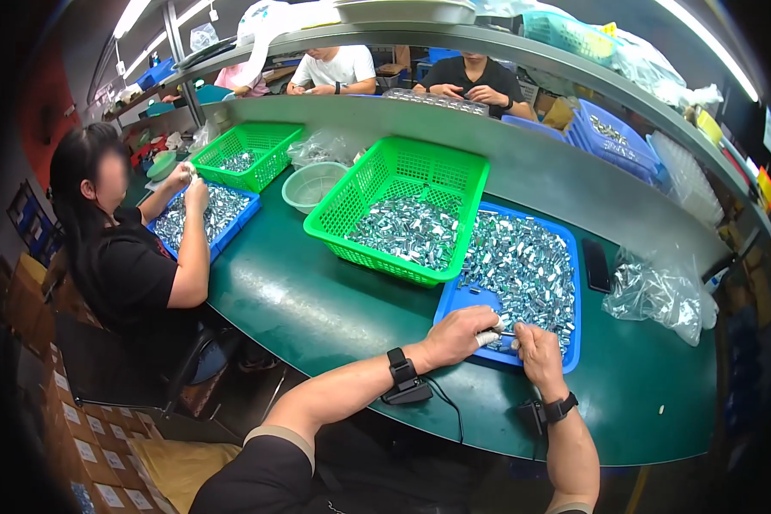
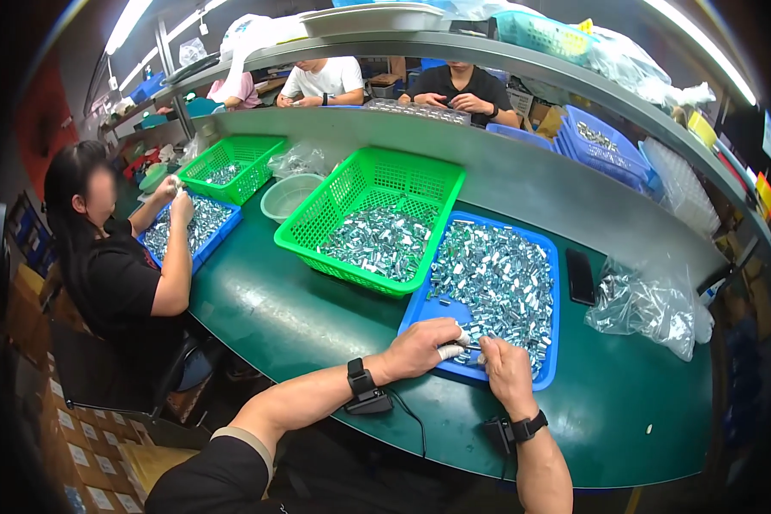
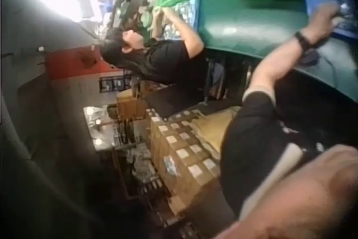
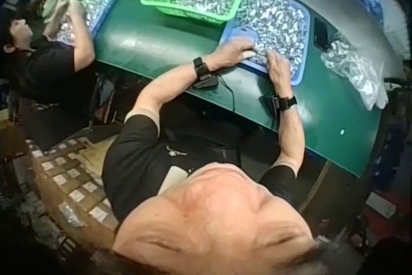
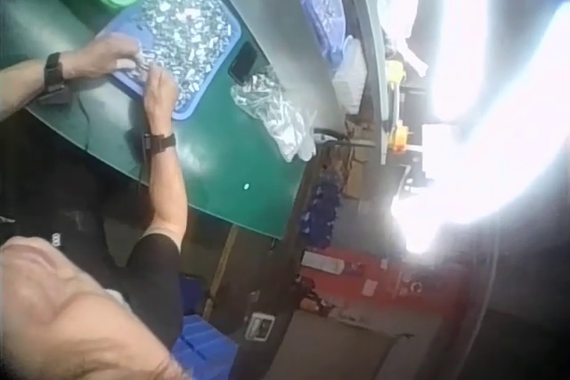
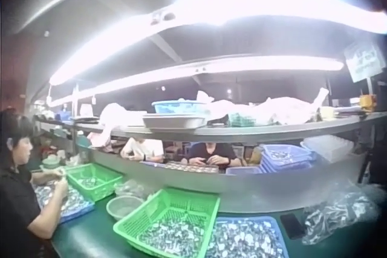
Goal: The person picks up a metal component and a small pin from a blue tray, fits the pin into the component by hand, and places the assembled unit into a green basket.
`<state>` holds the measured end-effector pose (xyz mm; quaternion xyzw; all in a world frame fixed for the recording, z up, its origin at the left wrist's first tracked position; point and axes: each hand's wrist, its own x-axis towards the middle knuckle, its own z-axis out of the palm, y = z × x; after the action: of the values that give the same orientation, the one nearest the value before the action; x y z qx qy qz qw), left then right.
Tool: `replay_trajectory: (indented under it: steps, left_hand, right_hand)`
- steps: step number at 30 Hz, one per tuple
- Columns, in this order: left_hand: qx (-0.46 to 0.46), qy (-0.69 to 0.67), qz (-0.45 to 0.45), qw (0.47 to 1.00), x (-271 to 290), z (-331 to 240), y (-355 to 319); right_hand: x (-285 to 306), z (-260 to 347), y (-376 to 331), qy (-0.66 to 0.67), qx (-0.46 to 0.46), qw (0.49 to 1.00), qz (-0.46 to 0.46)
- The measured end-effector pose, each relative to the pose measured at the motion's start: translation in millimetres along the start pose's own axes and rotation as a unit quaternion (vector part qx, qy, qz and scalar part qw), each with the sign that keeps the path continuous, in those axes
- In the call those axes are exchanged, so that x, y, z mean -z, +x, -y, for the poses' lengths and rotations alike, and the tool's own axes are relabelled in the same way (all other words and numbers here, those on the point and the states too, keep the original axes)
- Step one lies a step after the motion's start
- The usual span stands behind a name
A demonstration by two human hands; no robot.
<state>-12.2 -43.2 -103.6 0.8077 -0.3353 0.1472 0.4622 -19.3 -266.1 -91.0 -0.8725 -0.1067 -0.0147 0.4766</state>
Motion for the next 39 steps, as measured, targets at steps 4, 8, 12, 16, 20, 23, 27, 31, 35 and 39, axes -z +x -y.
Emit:
replay_trajectory:
  steps: [4,8,12,16,20,23,27,31,35,39]
  left_hand:
    - [0.026,-0.016,-0.022,0.999,1.6,0.2,-2.1]
    - [0.076,-0.032,-0.034,0.996,2.4,-1.9,-4.5]
    - [0.075,-0.04,-0.04,0.996,-1.0,1.7,-0.9]
    - [0.065,-0.033,-0.035,0.997,3.3,0.0,-1.7]
    - [0.062,-0.03,-0.035,0.997,3.8,-1.7,-3.0]
    - [0.057,-0.031,-0.033,0.997,2.5,-3.5,1.6]
    - [0.076,-0.023,-0.026,0.996,3.0,-7.5,-3.1]
    - [0.088,-0.018,-0.019,0.996,5.4,-8.8,-0.4]
    - [0.082,-0.023,-0.02,0.996,4.6,-7.8,-0.1]
    - [0.069,-0.022,-0.025,0.997,5.0,-9.7,0.2]
  right_hand:
    - [7.1,1.4,11.9,0.005,-0.004,0.999,0.043]
    - [7.3,24.7,17.0,0.129,-0.008,0.99,0.05]
    - [11.2,4.6,18.1,0.138,-0.002,0.989,0.046]
    - [13.7,-8.4,19.3,0.137,-0.057,0.986,0.072]
    - [12.1,-10.6,14.8,0.044,-0.034,0.995,0.08]
    - [10.4,-9.9,13.0,0.07,-0.011,0.996,0.052]
    - [4.7,-0.8,9.7,0.141,0.004,0.99,0.027]
    - [8.8,3.2,9.7,0.18,-0.017,0.983,0.04]
    - [8.4,-11.2,11.9,0.148,-0.022,0.987,0.061]
    - [11.5,-9.9,14.0,0.09,-0.033,0.992,0.083]
